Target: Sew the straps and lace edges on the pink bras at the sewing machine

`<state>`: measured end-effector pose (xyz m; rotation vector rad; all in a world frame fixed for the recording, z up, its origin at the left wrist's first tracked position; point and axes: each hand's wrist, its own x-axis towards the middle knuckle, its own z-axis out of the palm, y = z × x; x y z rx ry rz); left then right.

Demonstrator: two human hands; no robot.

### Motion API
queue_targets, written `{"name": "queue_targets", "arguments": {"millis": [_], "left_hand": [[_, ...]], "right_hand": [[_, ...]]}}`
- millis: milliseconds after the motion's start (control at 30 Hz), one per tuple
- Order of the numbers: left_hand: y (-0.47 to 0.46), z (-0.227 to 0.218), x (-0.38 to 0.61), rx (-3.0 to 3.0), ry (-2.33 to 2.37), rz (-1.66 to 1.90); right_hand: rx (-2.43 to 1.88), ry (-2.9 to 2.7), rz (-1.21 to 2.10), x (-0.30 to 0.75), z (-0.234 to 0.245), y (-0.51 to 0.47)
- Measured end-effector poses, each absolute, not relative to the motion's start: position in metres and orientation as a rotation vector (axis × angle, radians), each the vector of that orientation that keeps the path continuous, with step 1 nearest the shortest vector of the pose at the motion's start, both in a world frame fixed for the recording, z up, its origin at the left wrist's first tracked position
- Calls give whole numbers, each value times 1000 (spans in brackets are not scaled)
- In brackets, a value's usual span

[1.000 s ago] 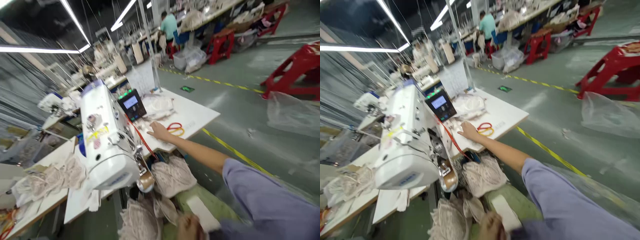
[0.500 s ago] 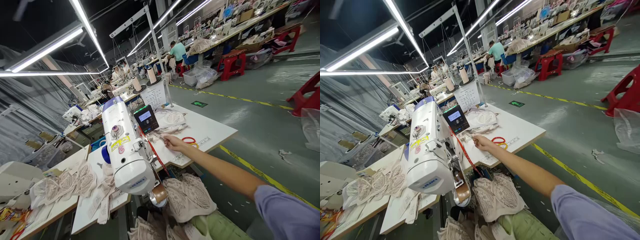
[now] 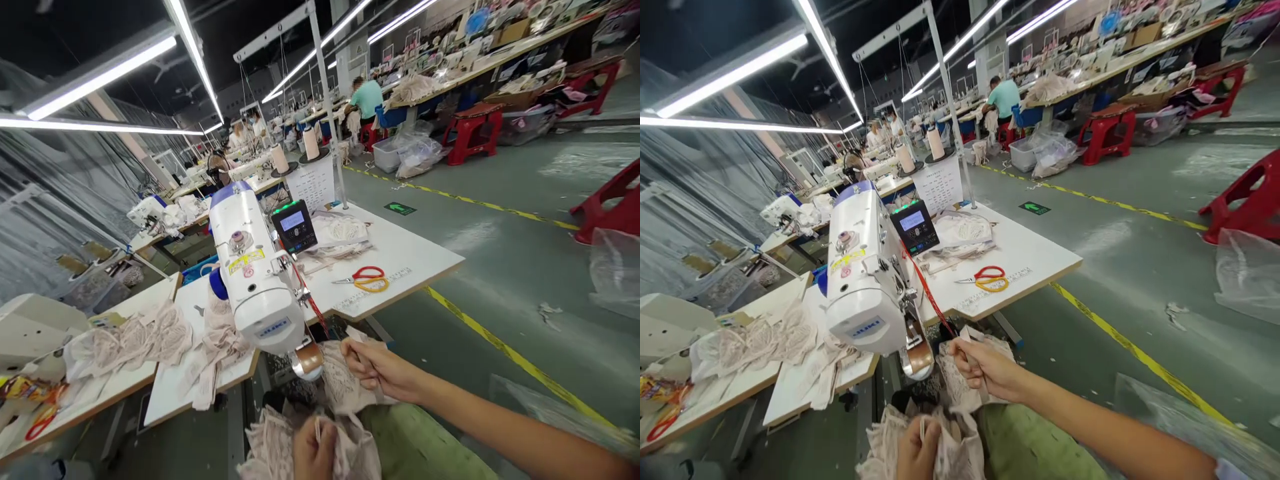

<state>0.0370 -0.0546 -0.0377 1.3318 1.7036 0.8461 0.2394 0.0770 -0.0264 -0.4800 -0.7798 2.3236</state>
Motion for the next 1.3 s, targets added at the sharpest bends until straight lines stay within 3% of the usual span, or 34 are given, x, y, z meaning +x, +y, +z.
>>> {"name": "queue_targets", "arguments": {"millis": [233,733,1000,1300], "left_hand": [[-27,-18,55,1383,1562,733],[-32,-17,58,1370,1556,600],[-27,-22,47,1392,1323,722],[-44,-54,64,1234,1532,1009]], "right_hand": [[-693,-1493,2087,236,-34,42],[-795,-1718,1976,235,-32,37],[-768,-1233,2357,235,-44,41],[-796,-992,2399,230,-39,44]]}}
